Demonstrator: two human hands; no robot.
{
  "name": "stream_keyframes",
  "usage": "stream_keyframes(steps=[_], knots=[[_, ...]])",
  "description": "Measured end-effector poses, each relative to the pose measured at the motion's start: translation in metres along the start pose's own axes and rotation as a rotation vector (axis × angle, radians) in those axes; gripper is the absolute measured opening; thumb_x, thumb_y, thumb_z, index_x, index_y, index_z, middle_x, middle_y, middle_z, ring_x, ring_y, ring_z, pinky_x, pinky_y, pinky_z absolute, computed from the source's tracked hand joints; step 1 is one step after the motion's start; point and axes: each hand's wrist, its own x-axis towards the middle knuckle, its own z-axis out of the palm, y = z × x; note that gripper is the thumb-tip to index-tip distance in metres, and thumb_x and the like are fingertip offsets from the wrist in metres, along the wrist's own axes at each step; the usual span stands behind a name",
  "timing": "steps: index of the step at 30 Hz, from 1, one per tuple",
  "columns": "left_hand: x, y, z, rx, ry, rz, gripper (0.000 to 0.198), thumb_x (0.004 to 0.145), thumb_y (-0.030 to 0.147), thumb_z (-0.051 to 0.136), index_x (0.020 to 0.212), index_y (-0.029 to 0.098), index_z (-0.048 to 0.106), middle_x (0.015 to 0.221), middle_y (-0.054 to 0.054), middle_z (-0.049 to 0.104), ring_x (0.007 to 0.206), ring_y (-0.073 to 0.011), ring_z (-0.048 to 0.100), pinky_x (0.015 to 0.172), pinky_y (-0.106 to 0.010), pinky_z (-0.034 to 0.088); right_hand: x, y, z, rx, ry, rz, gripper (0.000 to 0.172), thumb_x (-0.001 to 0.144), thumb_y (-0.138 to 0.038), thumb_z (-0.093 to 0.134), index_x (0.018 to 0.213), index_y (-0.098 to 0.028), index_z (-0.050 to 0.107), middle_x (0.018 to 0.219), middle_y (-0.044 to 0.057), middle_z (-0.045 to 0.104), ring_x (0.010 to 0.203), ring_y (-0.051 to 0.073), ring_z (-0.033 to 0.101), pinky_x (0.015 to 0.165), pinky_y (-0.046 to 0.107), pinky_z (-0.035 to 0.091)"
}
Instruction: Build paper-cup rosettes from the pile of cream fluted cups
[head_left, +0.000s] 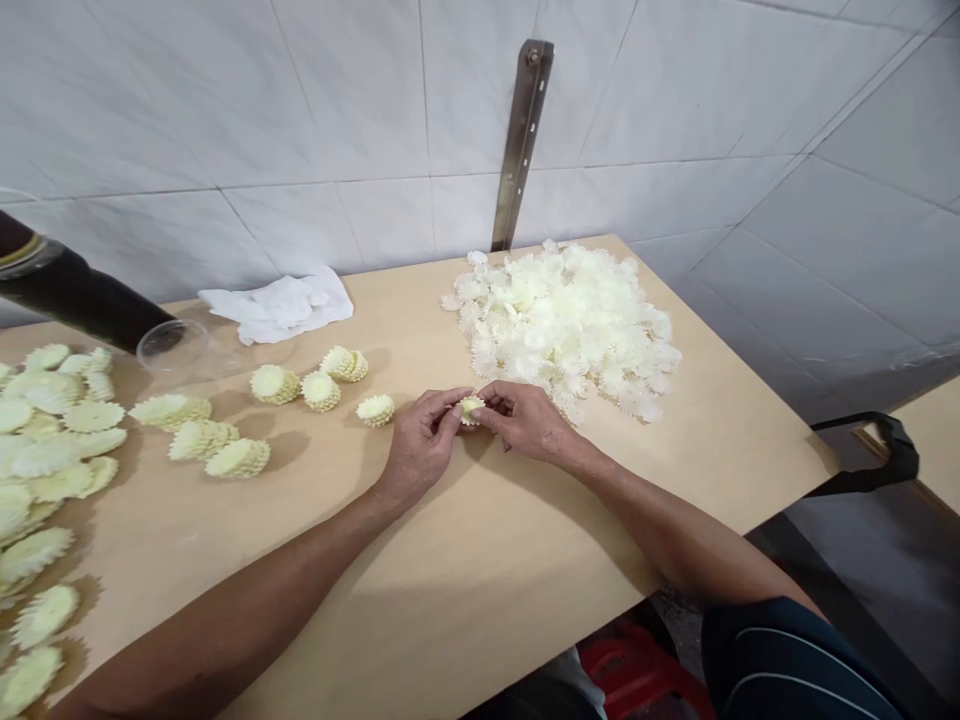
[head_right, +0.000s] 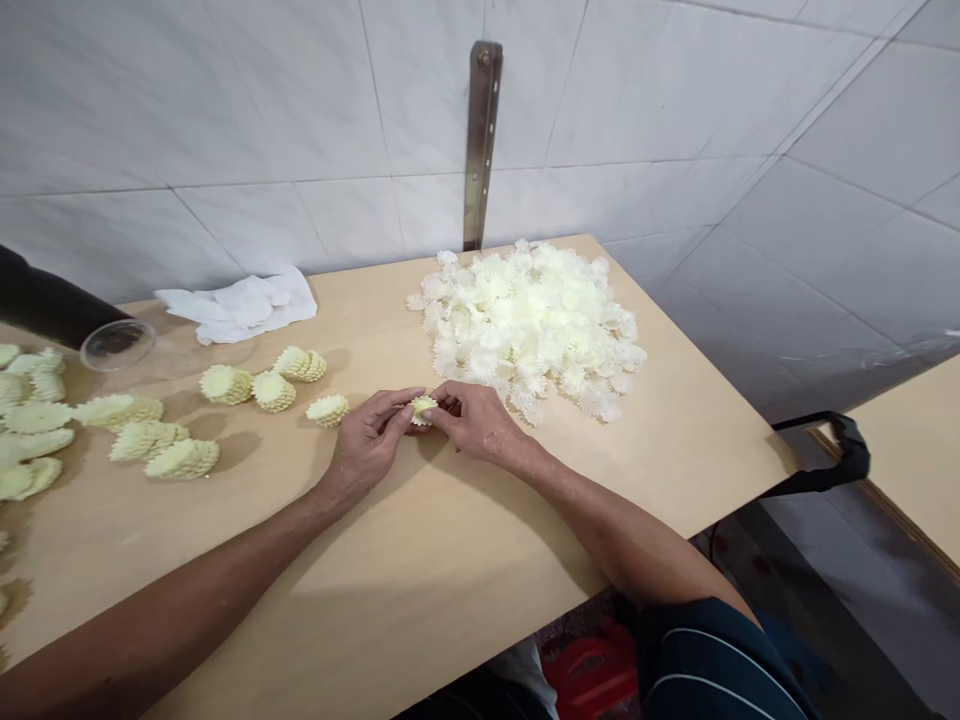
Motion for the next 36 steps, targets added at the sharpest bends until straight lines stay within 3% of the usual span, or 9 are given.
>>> stream_keyframes(steps=[3,8,16,26,33,36], knots=[[-0.001,0.001,0.003,-0.077,0.019,-0.025,0.04,0.094,0.043,0.076,0.125,0.017,0.076,0.109,-0.01,0.081,0.099,-0.0235,0.079,0.091,-0.037,0.066,-0.002,-0.002,0.0,-0.108,0.044,-0.035,0.021,0.096,-0.04,0.069,0.099,-0.02,0.076,0.08,0.002,0.076,0.061,0.015,0.063,0.056,0.026,0.046],[-0.002,0.007,0.002,-0.038,0.029,-0.016,0.03,0.095,0.043,0.075,0.106,0.016,0.081,0.102,-0.01,0.082,0.093,-0.023,0.078,0.091,-0.038,0.065,-0.004,-0.003,-0.001,-0.257,0.147,-0.096,0.022,0.093,-0.043,0.073,0.097,-0.022,0.078,0.075,0.002,0.074,0.067,0.018,0.065,0.062,0.029,0.046],[0.001,0.013,0.002,-0.147,0.045,-0.107,0.043,0.094,0.056,0.075,0.105,0.014,0.078,0.091,-0.007,0.078,0.077,-0.0192,0.077,0.077,-0.034,0.067,-0.005,-0.001,-0.006,-0.211,0.071,-0.068,0.031,0.1,-0.048,0.064,0.088,-0.022,0.076,0.071,0.0,0.07,0.056,0.016,0.062,0.057,0.028,0.046],[0.0,0.01,0.002,-0.153,-0.034,-0.127,0.047,0.092,0.06,0.075,0.104,0.015,0.077,0.084,-0.006,0.077,0.068,-0.0173,0.074,0.068,-0.031,0.065,-0.003,-0.001,-0.006,-0.124,0.009,-0.011,0.031,0.102,-0.047,0.061,0.087,-0.022,0.073,0.069,-0.001,0.07,0.048,0.016,0.066,0.054,0.029,0.052],[0.0,0.009,0.002,-0.135,-0.03,-0.147,0.045,0.09,0.058,0.077,0.099,0.014,0.079,0.075,-0.006,0.077,0.067,-0.0186,0.074,0.065,-0.03,0.062,-0.001,0.005,0.0,0.02,0.082,0.058,0.032,0.096,-0.052,0.069,0.103,-0.021,0.07,0.075,0.001,0.071,0.054,0.016,0.065,0.046,0.027,0.052],[0.003,0.011,0.001,-0.166,-0.033,-0.164,0.044,0.09,0.058,0.078,0.093,0.014,0.078,0.073,-0.007,0.077,0.064,-0.0181,0.073,0.063,-0.029,0.06,-0.002,0.008,0.002,-0.059,0.244,-0.036,0.034,0.09,-0.049,0.078,0.104,-0.022,0.064,0.085,0.004,0.072,0.07,0.019,0.068,0.053,0.029,0.056]])
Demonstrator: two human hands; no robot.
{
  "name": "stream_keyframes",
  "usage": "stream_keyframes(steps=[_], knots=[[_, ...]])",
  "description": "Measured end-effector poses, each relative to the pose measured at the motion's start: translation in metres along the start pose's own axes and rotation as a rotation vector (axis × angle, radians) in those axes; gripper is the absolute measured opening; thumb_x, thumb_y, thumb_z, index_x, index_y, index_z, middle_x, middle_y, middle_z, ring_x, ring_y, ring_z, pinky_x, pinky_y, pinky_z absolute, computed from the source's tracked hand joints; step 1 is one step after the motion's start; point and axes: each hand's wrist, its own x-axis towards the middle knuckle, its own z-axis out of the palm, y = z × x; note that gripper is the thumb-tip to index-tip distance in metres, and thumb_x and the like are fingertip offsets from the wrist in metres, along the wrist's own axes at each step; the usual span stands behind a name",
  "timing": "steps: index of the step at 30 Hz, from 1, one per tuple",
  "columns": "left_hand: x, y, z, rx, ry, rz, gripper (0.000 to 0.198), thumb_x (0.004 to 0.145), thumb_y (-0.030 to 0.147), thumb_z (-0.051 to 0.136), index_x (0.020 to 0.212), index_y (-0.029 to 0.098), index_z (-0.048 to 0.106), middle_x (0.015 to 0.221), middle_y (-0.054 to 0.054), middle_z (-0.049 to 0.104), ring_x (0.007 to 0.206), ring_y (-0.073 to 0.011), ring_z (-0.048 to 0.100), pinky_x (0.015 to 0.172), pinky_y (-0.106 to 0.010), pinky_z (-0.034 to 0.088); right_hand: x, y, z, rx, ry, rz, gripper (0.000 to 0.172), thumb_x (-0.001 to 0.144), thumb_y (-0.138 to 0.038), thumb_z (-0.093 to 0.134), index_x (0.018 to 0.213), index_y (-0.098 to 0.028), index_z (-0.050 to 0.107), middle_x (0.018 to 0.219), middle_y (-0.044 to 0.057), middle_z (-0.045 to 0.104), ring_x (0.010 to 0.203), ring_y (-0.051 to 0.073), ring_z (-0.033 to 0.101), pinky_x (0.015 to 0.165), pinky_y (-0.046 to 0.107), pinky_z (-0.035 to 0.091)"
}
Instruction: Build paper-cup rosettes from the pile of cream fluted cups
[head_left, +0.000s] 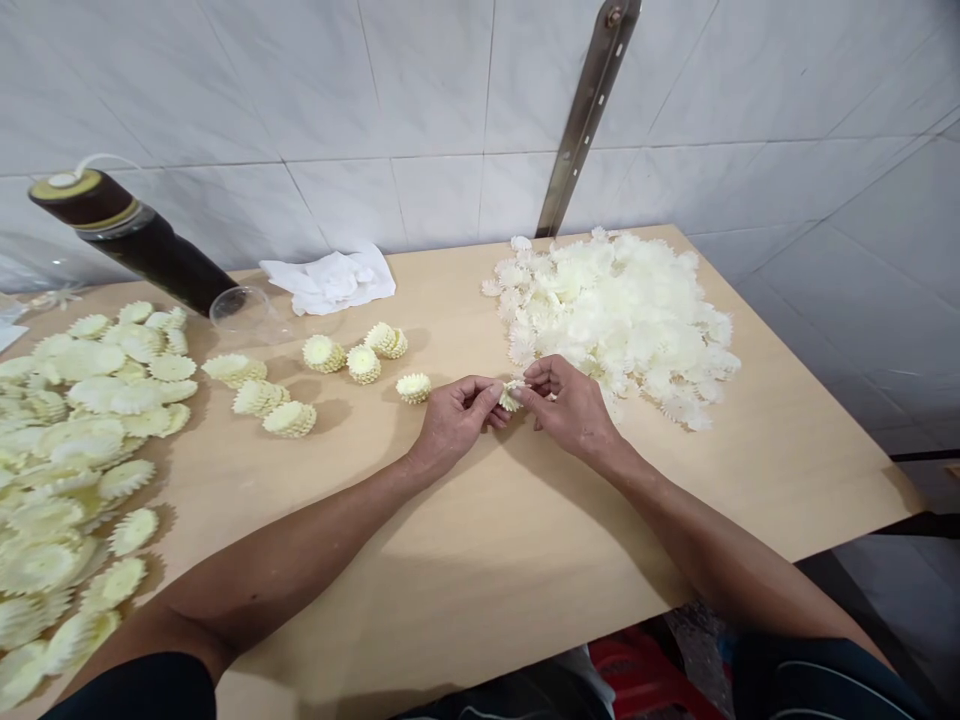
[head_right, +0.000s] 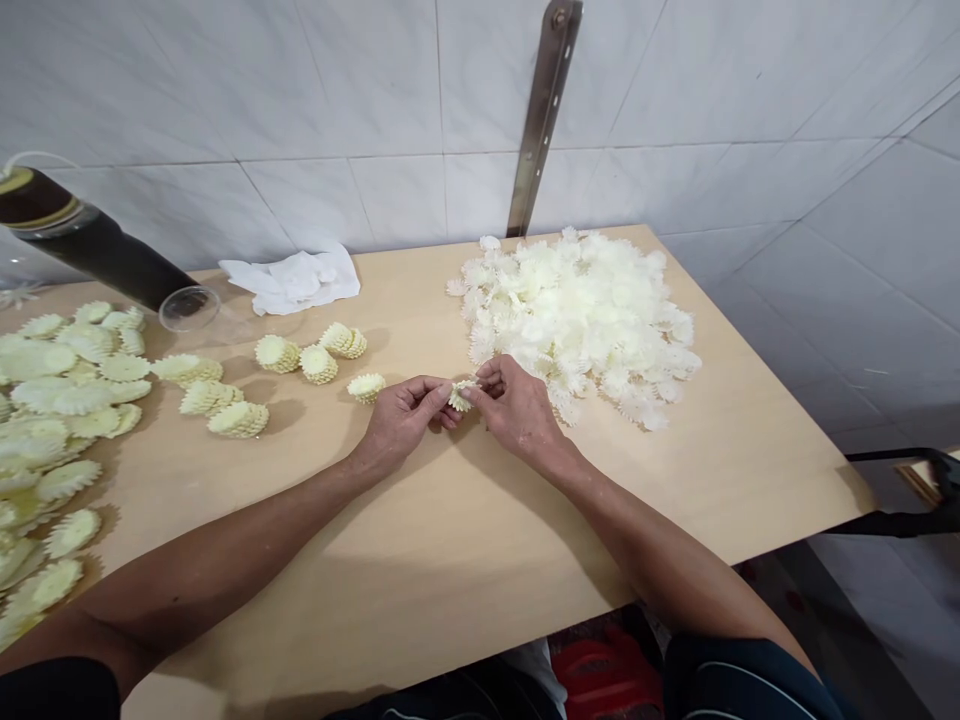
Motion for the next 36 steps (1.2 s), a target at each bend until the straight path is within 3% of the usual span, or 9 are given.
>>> stream_keyframes(steps=[3,5,9,17,20,24,28,31,36], knots=[[0.001,0.003,-0.001,-0.03,-0.007,-0.033,0.045,0.089,0.059,0.079,0.093,0.014,0.078,0.076,-0.008,0.078,0.065,-0.0185,0.074,0.065,-0.03,0.061,-0.002,-0.001,0.001,-0.188,0.148,-0.184,0.029,0.09,-0.046,0.08,0.089,-0.023,0.062,0.084,0.005,0.068,0.075,0.02,0.065,0.064,0.032,0.057],[0.002,0.004,-0.001,-0.039,-0.007,-0.045,0.046,0.088,0.06,0.08,0.092,0.014,0.077,0.077,-0.008,0.079,0.065,-0.0187,0.074,0.066,-0.031,0.061,-0.003,-0.003,0.002,-0.225,0.143,-0.27,0.026,0.094,-0.044,0.077,0.085,-0.023,0.066,0.087,0.006,0.069,0.074,0.019,0.065,0.065,0.033,0.058],[0.004,0.003,-0.002,-0.097,-0.018,-0.069,0.047,0.086,0.061,0.082,0.094,0.015,0.076,0.077,-0.008,0.079,0.064,-0.0187,0.074,0.066,-0.032,0.061,-0.003,-0.004,0.004,-0.201,0.114,-0.318,0.019,0.098,-0.042,0.074,0.098,-0.024,0.078,0.099,0.008,0.072,0.075,0.018,0.069,0.067,0.033,0.06],[0.006,0.002,-0.003,-0.12,0.0,-0.11,0.05,0.082,0.064,0.084,0.091,0.015,0.074,0.072,-0.008,0.079,0.057,-0.0181,0.073,0.058,-0.029,0.057,-0.003,-0.003,0.005,-0.144,0.145,-0.294,0.018,0.099,-0.038,0.073,0.091,-0.023,0.081,0.091,0.008,0.074,0.077,0.021,0.069,0.067,0.035,0.058],[0.008,-0.002,-0.004,-0.106,0.022,-0.102,0.049,0.084,0.063,0.082,0.091,0.016,0.072,0.071,-0.007,0.079,0.056,-0.0175,0.072,0.057,-0.028,0.056,-0.003,-0.004,0.004,-0.074,0.094,-0.206,0.024,0.1,-0.041,0.069,0.089,-0.022,0.077,0.093,0.007,0.073,0.073,0.02,0.068,0.063,0.033,0.056],[0.009,-0.006,-0.005,-0.11,0.049,-0.098,0.049,0.084,0.064,0.081,0.091,0.017,0.068,0.07,-0.007,0.078,0.055,-0.0172,0.071,0.057,-0.028,0.056,-0.001,-0.009,-0.001,0.211,-0.008,-0.011,0.032,0.098,-0.052,0.071,0.087,-0.021,0.07,0.08,0.001,0.065,0.059,0.015,0.062,0.056,0.031,0.053],[0.01,-0.006,-0.004,-0.136,0.057,-0.077,0.049,0.084,0.064,0.08,0.087,0.017,0.067,0.069,-0.006,0.076,0.055,-0.0163,0.07,0.059,-0.029,0.058,0.003,-0.011,-0.008,0.513,-0.043,0.05,0.036,0.093,-0.053,0.078,0.081,-0.021,0.066,0.069,-0.004,0.055,0.053,0.011,0.053,0.054,0.028,0.051],[0.009,-0.006,-0.003,-0.141,0.071,-0.074,0.048,0.084,0.063,0.08,0.087,0.016,0.067,0.069,-0.006,0.076,0.055,-0.0158,0.07,0.058,-0.028,0.058,0.008,-0.013,-0.016,0.67,-0.014,0.049,0.034,0.089,-0.051,0.083,0.082,-0.022,0.068,0.074,-0.002,0.056,0.059,0.011,0.052,0.052,0.026,0.05],[0.007,-0.004,-0.002,-0.159,0.043,-0.083,0.049,0.083,0.062,0.082,0.092,0.015,0.07,0.071,-0.007,0.077,0.059,-0.0177,0.073,0.06,-0.029,0.06,0.01,-0.02,-0.028,0.733,-0.004,0.03,0.031,0.085,-0.048,0.088,0.085,-0.024,0.07,0.081,0.001,0.06,0.078,0.016,0.061,0.053,0.024,0.054]])
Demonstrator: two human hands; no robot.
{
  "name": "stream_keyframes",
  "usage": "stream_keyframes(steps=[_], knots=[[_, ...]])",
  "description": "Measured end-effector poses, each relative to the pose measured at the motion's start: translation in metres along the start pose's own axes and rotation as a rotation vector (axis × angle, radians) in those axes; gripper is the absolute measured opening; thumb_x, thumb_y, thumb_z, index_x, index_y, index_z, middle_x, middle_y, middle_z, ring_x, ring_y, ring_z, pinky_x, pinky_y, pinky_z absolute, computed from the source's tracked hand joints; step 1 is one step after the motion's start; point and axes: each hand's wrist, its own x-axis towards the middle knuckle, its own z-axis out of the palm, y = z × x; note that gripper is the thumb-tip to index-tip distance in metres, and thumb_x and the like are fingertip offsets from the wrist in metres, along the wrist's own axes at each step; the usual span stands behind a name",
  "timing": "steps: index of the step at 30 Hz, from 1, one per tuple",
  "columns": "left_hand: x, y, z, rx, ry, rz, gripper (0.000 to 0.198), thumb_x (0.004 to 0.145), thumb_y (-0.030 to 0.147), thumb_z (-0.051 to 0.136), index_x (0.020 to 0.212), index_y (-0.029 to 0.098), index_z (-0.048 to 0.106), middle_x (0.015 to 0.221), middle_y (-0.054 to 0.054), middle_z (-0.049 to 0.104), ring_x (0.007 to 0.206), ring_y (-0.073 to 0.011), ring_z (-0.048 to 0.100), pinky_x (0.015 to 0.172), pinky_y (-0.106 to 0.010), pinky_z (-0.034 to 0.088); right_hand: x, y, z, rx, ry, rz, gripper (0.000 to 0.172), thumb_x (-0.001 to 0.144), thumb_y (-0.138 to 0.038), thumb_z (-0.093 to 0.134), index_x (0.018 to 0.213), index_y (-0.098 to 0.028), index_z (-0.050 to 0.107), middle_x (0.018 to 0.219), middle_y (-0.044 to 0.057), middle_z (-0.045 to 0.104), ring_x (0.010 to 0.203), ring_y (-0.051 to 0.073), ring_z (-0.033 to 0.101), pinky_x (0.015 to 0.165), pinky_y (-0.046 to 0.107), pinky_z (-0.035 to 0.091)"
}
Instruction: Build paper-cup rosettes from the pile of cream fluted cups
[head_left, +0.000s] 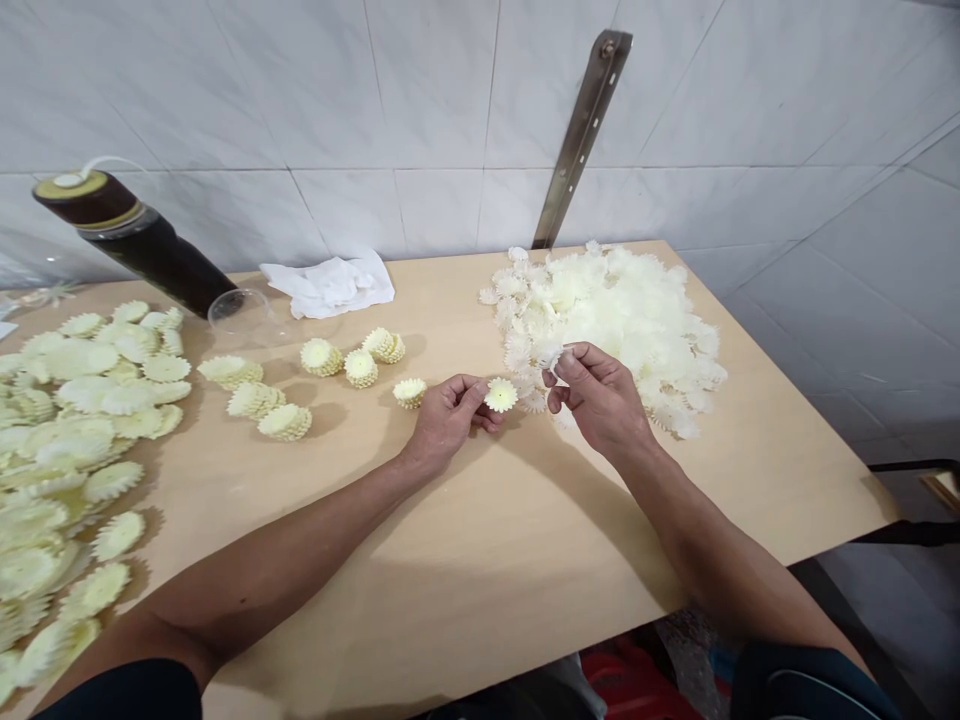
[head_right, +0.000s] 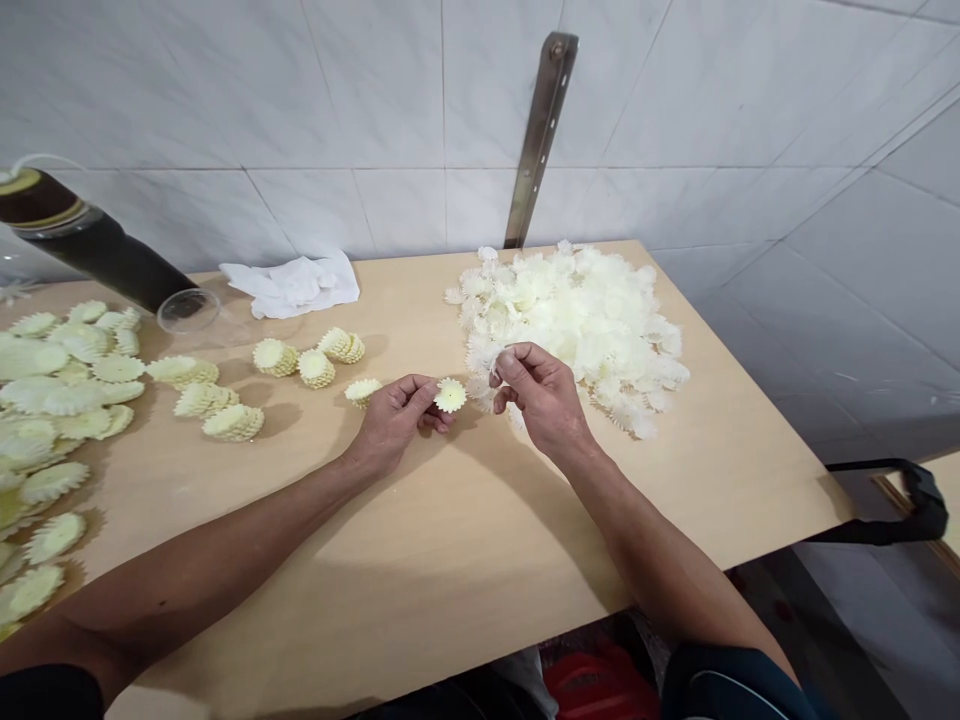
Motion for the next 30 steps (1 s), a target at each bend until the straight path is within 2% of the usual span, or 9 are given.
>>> stream_keyframes(steps=[5,8,10,12,15,18,22,25,30], knots=[[-0.002,0.004,0.001,-0.007,-0.021,-0.01,0.052,0.081,0.064,0.083,0.092,0.015,0.07,0.072,-0.008,0.078,0.059,-0.0173,0.072,0.06,-0.028,0.059,-0.001,-0.005,-0.002,-0.128,-0.017,-0.066,0.03,0.092,-0.049,0.081,0.088,-0.023,0.067,0.082,0.001,0.065,0.069,0.015,0.063,0.05,0.026,0.056],[-0.002,0.004,0.001,-0.008,-0.031,-0.023,0.053,0.079,0.064,0.085,0.092,0.014,0.071,0.073,-0.009,0.078,0.061,-0.018,0.073,0.061,-0.029,0.06,0.003,-0.01,-0.018,-0.513,0.175,-0.296,0.023,0.098,-0.045,0.074,0.101,-0.022,0.072,0.086,0.004,0.07,0.069,0.016,0.065,0.054,0.03,0.06],[-0.001,0.003,0.001,-0.008,-0.037,-0.038,0.054,0.079,0.064,0.085,0.093,0.014,0.071,0.072,-0.009,0.078,0.061,-0.0181,0.073,0.061,-0.029,0.059,0.008,-0.017,-0.036,-0.849,0.364,-0.502,0.02,0.099,-0.039,0.072,0.109,-0.022,0.075,0.104,0.009,0.074,0.08,0.019,0.069,0.061,0.034,0.063],[-0.001,0.002,0.001,-0.013,-0.037,-0.05,0.054,0.079,0.064,0.085,0.094,0.013,0.07,0.072,-0.009,0.078,0.061,-0.018,0.073,0.061,-0.028,0.059,0.013,-0.024,-0.054,-1.115,0.458,-0.591,0.022,0.098,-0.031,0.07,0.116,-0.021,0.077,0.121,0.013,0.072,0.086,0.021,0.069,0.062,0.035,0.062],[-0.001,0.002,0.001,-0.021,-0.037,-0.053,0.053,0.08,0.062,0.085,0.094,0.013,0.07,0.072,-0.009,0.078,0.06,-0.0174,0.073,0.061,-0.028,0.059,0.014,-0.031,-0.062,-1.26,0.537,-0.655,0.024,0.096,-0.029,0.071,0.117,-0.021,0.078,0.127,0.015,0.069,0.082,0.021,0.067,0.056,0.034,0.058],[-0.001,0.004,0.002,-0.032,-0.032,-0.052,0.053,0.079,0.062,0.086,0.093,0.013,0.07,0.072,-0.009,0.078,0.06,-0.0171,0.072,0.06,-0.027,0.059,0.005,-0.025,-0.039,-1.183,0.431,-0.729,0.014,0.1,-0.029,0.07,0.11,-0.023,0.078,0.114,0.011,0.073,0.069,0.016,0.062,0.056,0.032,0.058],[-0.002,0.005,0.003,-0.043,-0.031,-0.038,0.052,0.08,0.062,0.086,0.093,0.013,0.071,0.071,-0.008,0.077,0.063,-0.018,0.074,0.062,-0.028,0.06,-0.01,0.0,0.001,-1.053,-0.053,-0.757,0.01,0.099,-0.024,0.074,0.108,-0.024,0.078,0.105,0.008,0.075,0.073,0.016,0.068,0.061,0.03,0.06],[-0.003,0.006,0.002,-0.041,-0.056,-0.029,0.051,0.081,0.06,0.086,0.092,0.013,0.071,0.07,-0.007,0.076,0.061,-0.0171,0.072,0.061,-0.027,0.059,-0.012,0.019,0.011,-1.039,-0.111,-0.728,0.01,0.101,-0.024,0.073,0.109,-0.023,0.078,0.1,0.007,0.074,0.076,0.017,0.07,0.066,0.031,0.061],[-0.002,0.009,0.0,-0.058,-0.114,-0.074,0.049,0.081,0.058,0.087,0.092,0.012,0.072,0.069,-0.009,0.076,0.057,-0.0168,0.07,0.056,-0.026,0.055,-0.009,0.031,0.008,-0.99,-0.062,-0.634,0.008,0.099,-0.027,0.077,0.105,-0.023,0.079,0.1,0.006,0.075,0.07,0.015,0.068,0.065,0.03,0.06]])
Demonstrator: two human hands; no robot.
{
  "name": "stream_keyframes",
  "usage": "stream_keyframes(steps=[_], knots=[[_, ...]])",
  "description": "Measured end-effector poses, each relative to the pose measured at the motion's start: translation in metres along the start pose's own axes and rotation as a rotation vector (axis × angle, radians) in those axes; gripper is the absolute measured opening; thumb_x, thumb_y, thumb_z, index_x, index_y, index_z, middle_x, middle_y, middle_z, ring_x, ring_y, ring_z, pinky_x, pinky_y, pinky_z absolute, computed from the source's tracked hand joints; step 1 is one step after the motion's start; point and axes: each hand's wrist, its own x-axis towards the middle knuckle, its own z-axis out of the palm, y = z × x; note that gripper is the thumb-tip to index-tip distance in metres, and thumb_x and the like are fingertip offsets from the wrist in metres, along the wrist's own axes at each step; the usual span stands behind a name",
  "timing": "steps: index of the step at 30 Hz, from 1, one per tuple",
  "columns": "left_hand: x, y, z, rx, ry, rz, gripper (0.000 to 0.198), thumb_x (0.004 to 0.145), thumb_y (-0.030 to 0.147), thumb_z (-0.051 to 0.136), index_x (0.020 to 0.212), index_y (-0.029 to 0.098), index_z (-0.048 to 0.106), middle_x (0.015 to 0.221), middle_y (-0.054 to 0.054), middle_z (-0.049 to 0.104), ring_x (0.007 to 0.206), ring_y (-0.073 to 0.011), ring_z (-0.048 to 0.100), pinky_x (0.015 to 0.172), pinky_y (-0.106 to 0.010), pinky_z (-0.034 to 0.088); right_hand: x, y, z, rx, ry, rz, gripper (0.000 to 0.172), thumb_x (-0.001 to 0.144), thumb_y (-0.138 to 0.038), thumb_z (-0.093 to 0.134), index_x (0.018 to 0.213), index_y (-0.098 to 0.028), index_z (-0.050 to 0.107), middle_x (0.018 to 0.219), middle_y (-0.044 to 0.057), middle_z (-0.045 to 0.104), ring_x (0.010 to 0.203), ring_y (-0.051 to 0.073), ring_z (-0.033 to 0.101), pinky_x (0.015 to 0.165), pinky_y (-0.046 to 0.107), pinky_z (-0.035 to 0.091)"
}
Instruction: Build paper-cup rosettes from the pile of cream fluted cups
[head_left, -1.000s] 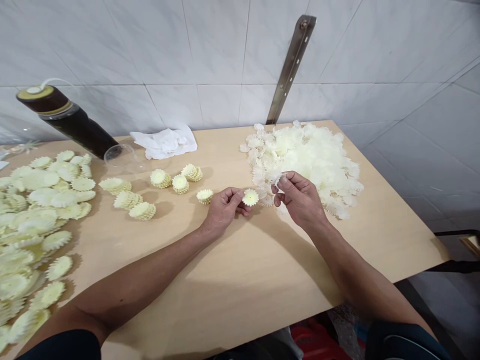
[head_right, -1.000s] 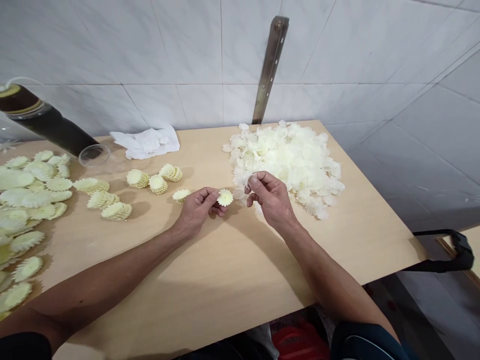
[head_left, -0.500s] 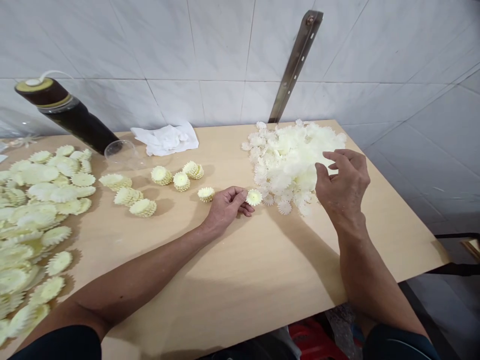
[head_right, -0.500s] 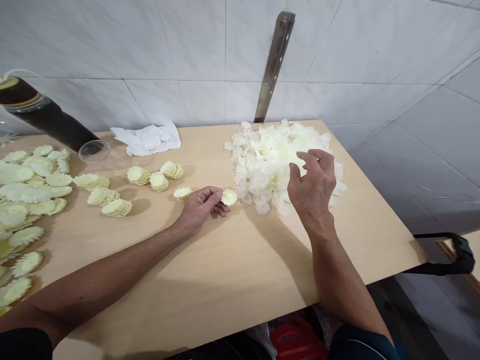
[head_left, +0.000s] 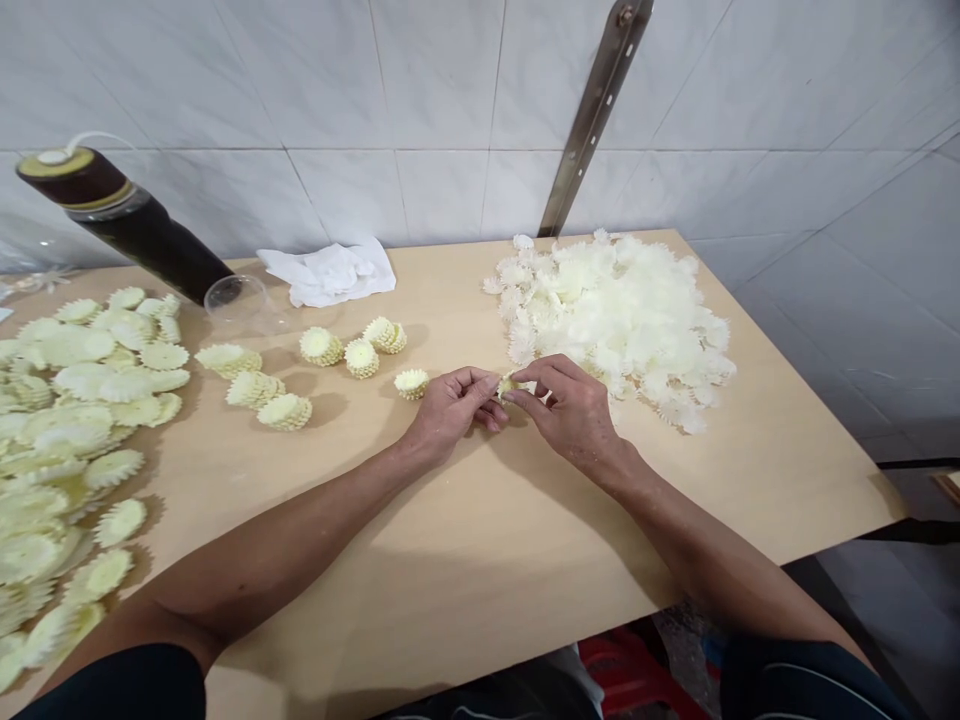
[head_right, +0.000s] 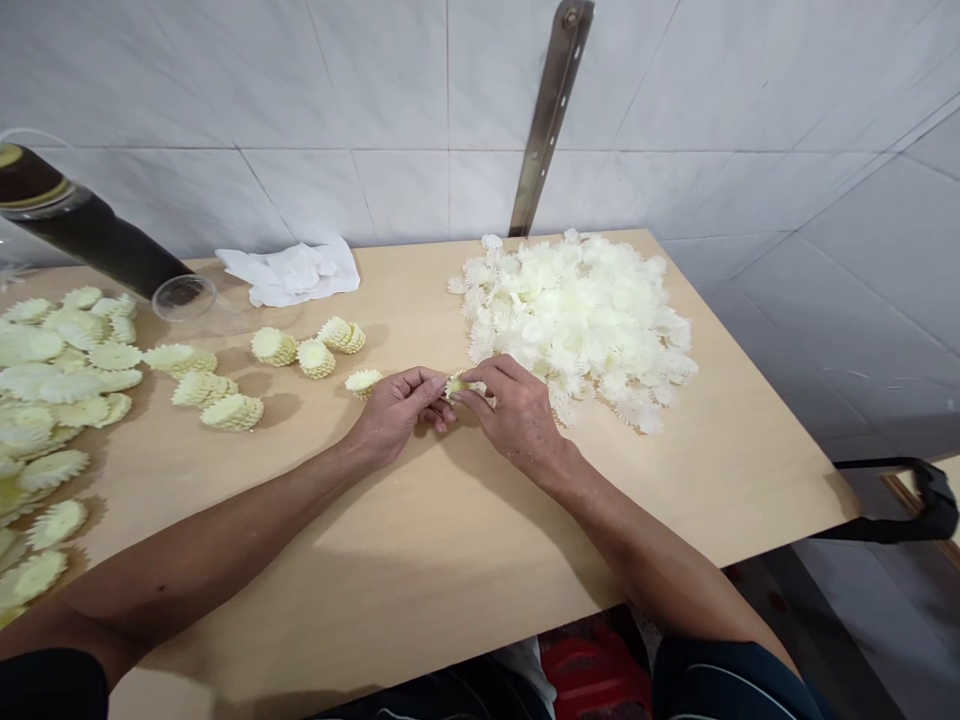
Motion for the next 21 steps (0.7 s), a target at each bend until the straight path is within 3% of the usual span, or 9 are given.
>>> stream_keyframes(steps=[6,11,17,21], knots=[[0.0003,0.0023,0.0007,-0.007,-0.01,-0.026,0.052,0.076,0.059,0.09,0.094,0.012,0.074,0.069,-0.009,0.076,0.059,-0.0176,0.072,0.056,-0.027,0.055,0.0004,-0.0015,0.0013,0.083,0.034,0.116,0.002,0.095,-0.026,0.081,0.095,-0.024,0.081,0.094,0.004,0.076,0.069,0.015,0.069,0.059,0.027,0.057],[0.0004,-0.0003,0.0014,0.008,0.01,-0.02,0.054,0.072,0.052,0.095,0.101,0.013,0.074,0.067,-0.007,0.077,0.057,-0.0172,0.071,0.057,-0.027,0.056,0.0007,0.0001,0.0019,0.089,0.042,0.107,0.007,0.097,-0.025,0.077,0.091,-0.023,0.081,0.09,0.004,0.077,0.074,0.017,0.071,0.066,0.03,0.059],[0.0,-0.0049,0.0007,0.043,0.057,-0.01,0.048,0.075,0.049,0.093,0.099,0.013,0.073,0.067,-0.007,0.077,0.052,-0.0171,0.07,0.051,-0.026,0.051,0.0005,-0.0012,0.0027,0.089,-0.001,0.112,0.015,0.102,-0.029,0.069,0.092,-0.023,0.079,0.091,0.006,0.078,0.079,0.02,0.072,0.07,0.033,0.059],[-0.001,-0.0017,0.0038,0.015,0.057,-0.007,0.05,0.071,0.05,0.096,0.095,0.013,0.073,0.065,-0.007,0.076,0.053,-0.0168,0.069,0.054,-0.028,0.054,0.0017,-0.0016,0.0011,0.08,-0.024,0.167,0.02,0.103,-0.034,0.067,0.09,-0.023,0.078,0.09,0.006,0.078,0.078,0.021,0.071,0.07,0.034,0.057]])
